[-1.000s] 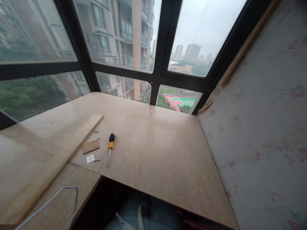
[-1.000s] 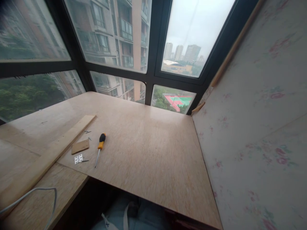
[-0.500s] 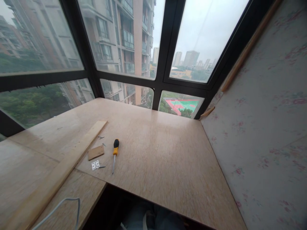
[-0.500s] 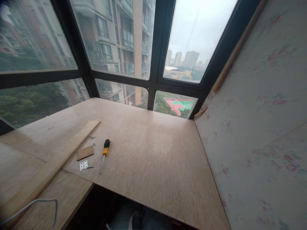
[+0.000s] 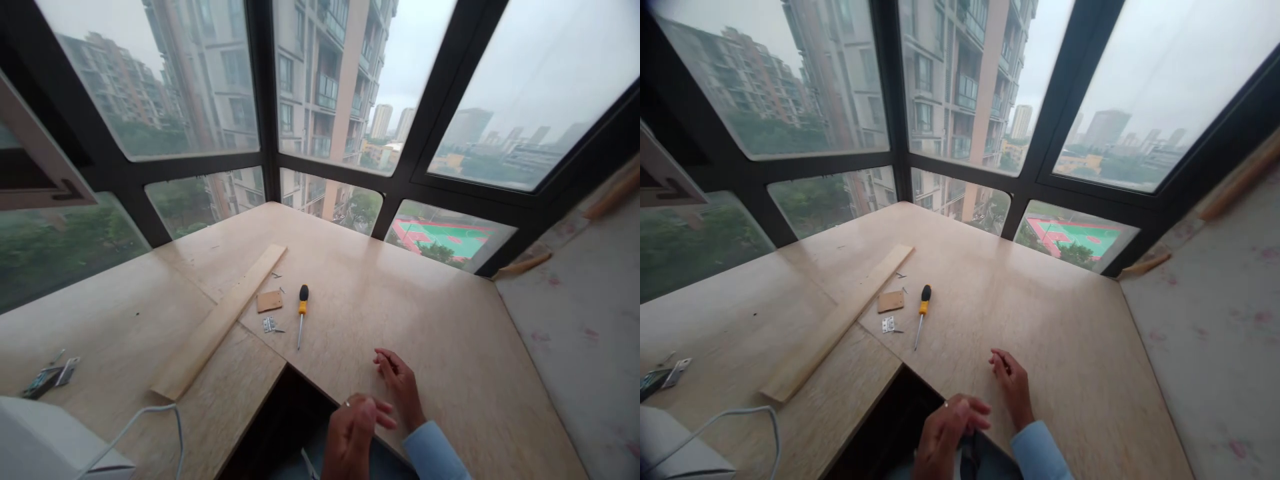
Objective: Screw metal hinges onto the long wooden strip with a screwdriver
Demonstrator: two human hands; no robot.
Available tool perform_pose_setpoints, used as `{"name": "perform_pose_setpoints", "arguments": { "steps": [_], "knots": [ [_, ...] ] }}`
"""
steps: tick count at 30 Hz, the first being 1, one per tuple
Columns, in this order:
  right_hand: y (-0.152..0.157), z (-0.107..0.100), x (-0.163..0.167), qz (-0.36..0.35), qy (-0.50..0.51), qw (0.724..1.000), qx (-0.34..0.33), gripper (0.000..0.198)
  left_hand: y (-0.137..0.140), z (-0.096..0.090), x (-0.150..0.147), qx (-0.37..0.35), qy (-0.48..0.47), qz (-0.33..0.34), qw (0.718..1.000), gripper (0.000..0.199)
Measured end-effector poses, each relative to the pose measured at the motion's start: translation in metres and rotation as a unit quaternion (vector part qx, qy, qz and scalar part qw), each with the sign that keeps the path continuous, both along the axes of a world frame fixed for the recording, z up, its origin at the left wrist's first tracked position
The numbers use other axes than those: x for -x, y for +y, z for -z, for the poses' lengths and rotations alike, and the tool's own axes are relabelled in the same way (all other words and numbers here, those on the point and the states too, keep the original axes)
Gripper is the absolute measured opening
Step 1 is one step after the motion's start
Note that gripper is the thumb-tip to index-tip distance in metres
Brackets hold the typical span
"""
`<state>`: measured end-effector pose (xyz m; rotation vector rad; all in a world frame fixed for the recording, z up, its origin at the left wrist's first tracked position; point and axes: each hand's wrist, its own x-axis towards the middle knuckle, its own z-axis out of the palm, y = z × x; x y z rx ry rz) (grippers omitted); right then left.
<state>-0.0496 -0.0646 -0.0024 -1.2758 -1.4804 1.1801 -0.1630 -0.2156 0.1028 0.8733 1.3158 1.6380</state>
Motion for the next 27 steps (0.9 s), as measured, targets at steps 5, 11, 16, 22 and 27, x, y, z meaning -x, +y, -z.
{"name": "perform_pose_setpoints", "arguments": {
  "steps": [5,11,16,22,27],
  "knots": [
    [0.014,0.004,0.009,0.068,-0.091,0.994,0.008,0.051,0.045,0.013,0.029,0.07,-0.097,-0.047,0.992,0.051],
    [0.014,0.007,0.008,0.088,-0.128,0.988,0.025,0.052,0.095,0.026,0.082,0.054,-0.141,-0.179,0.972,0.043],
    [0.014,0.007,0.01,0.094,-0.137,0.986,0.019,0.05,0.12,0.06,0.111,0.071,-0.036,-0.221,0.972,0.032],
    [0.013,0.005,0.013,0.101,-0.137,0.985,0.024,0.048,0.121,0.098,0.098,0.1,0.22,-0.147,0.959,0.029],
    [0.012,0.004,0.013,0.109,-0.126,0.986,0.016,0.046,0.122,0.101,0.082,0.115,0.417,-0.085,0.897,0.031]
  ]
}}
